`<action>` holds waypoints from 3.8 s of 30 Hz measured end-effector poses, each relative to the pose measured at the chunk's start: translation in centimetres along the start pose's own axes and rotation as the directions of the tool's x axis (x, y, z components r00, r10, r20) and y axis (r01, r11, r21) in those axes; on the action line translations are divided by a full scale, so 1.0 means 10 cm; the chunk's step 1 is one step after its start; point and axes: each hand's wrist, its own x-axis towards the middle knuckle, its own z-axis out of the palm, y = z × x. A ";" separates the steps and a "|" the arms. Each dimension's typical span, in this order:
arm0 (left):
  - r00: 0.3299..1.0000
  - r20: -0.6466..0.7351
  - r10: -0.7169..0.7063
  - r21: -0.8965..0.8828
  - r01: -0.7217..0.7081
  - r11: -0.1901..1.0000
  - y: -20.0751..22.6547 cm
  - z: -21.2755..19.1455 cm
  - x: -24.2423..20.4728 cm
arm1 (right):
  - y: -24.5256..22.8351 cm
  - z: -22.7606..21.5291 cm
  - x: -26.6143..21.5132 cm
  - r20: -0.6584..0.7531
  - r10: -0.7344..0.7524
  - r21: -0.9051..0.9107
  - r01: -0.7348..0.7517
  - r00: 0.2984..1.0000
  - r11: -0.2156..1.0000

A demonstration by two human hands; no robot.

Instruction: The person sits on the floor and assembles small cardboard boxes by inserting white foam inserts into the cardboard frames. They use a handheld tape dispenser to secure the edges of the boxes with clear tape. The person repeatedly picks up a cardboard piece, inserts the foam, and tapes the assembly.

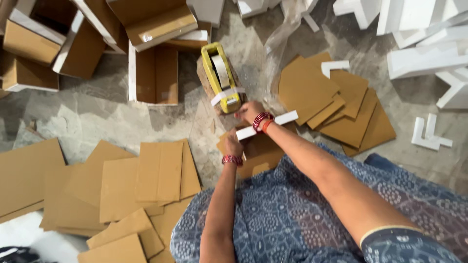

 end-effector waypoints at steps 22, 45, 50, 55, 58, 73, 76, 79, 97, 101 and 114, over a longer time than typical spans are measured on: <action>0.991 -0.012 0.134 -0.083 -0.135 0.987 0.06 -0.16 0.02 | 0.31 -0.47 -0.78 0.059 -0.605 -0.542 0.535 0.794 0.648; 0.974 0.213 -0.078 0.152 0.046 0.987 -0.09 -0.67 -0.26 | 0.17 -5.06 -2.14 -0.521 -0.124 -0.684 -0.326 0.845 0.653; 0.940 0.320 -0.114 0.335 0.000 0.942 0.01 -0.57 -0.37 | 1.73 -4.77 -2.42 -0.579 0.087 -0.611 -0.503 0.810 0.611; 0.946 0.285 -0.155 0.402 0.029 0.915 0.12 -0.57 -0.38 | 3.00 -4.36 -1.79 -0.598 -0.138 -0.716 -0.448 0.789 0.536; 0.928 0.285 -0.239 0.392 0.115 0.913 0.21 -0.58 -0.36 | 3.56 -4.33 -1.24 -0.636 -0.389 -0.762 -0.463 0.666 0.453; 0.912 0.266 -0.311 0.473 0.158 0.867 0.68 -0.81 -0.33 | 1.78 -3.93 -1.46 -0.200 -0.358 -0.708 0.119 0.912 0.697; 0.953 0.195 -0.233 0.432 0.130 0.893 0.64 -0.83 -0.47 | 0.72 -3.03 -1.90 0.041 -0.575 -0.460 0.527 0.817 0.715; 0.968 0.137 -0.212 0.347 0.154 0.925 0.48 -0.77 -0.67 | 0.16 -2.47 -2.09 0.270 -0.380 -0.366 0.460 0.884 0.809; 0.984 -0.111 0.136 -0.228 -0.159 0.961 0.02 -0.76 -0.12 | 0.69 -0.98 -1.39 0.168 -0.087 -0.669 0.178 0.982 0.722; 0.979 -0.188 0.080 -0.272 -0.130 0.954 -0.01 -1.06 -0.02 | 0.68 -1.28 -1.38 0.124 -0.463 -0.571 0.445 0.878 0.691; 0.991 -0.108 0.083 -0.259 -0.108 0.960 -0.04 -0.92 0.20 | 0.13 -1.01 -1.92 0.177 -0.713 -0.589 0.653 0.679 0.476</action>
